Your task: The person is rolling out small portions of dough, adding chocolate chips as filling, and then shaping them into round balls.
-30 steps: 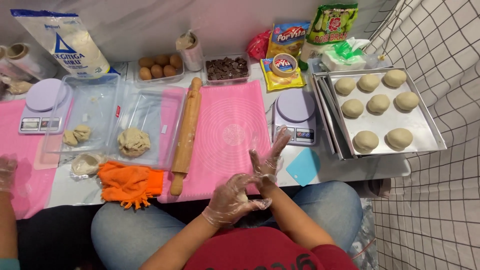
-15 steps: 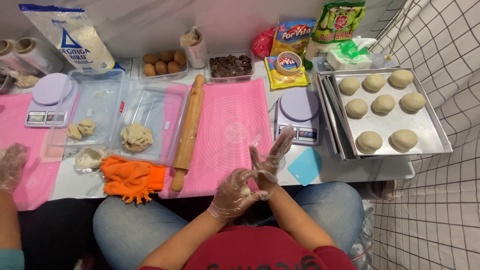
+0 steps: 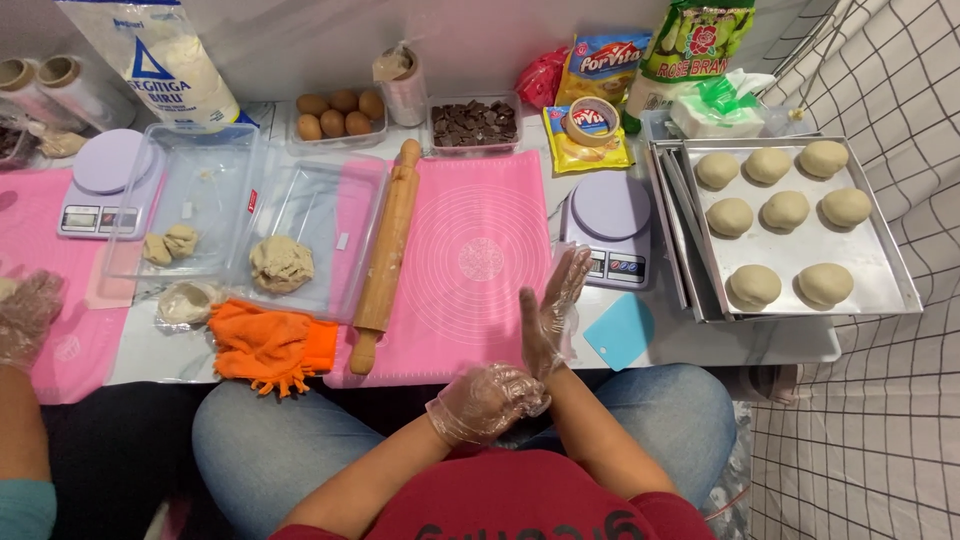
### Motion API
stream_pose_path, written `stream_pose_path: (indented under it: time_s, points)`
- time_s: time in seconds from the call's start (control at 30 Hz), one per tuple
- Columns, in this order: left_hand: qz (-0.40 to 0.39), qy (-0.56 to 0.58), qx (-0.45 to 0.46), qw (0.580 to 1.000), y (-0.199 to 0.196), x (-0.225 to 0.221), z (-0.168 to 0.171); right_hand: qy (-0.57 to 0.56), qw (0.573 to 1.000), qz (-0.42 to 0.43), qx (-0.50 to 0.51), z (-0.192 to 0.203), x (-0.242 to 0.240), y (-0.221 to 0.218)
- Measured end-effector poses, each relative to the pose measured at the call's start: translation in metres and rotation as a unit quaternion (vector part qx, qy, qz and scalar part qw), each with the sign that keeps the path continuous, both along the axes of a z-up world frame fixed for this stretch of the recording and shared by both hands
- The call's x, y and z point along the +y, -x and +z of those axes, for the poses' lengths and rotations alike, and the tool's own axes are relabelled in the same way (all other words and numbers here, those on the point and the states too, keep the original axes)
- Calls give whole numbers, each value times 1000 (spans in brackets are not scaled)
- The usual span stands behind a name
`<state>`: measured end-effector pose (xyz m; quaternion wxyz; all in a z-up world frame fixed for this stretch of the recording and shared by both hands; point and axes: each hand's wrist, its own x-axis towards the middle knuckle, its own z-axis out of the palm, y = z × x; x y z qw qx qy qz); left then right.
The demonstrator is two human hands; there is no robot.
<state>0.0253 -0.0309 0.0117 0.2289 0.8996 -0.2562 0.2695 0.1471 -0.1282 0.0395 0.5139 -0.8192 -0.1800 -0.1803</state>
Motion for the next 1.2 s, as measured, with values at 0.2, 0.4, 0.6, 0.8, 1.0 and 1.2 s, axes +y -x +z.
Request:
stream_pose_path:
  time_s: [0.2,0.4,0.6,0.8,1.0,1.2]
  points:
    - [-146,287,197,926,-5,-9,-13,-307,935,97,147,19,7,1]
    - [-117,810,306,485,-12,16,63,-235,949,205,-47,34,22,17]
    - [136,875,319,339,-17,21,74,-56,938,342,-29,12,41,68]
    - [-58,929,101,351,-34,57,63,-192,893,326,-242,8,58,109]
    - [-232,903,35,360,-30,68,77,-323,880,286,-199,16,36,71]
    - [-319,821,105,462,-38,42,27,-41,955,120,-269,71,67,80]
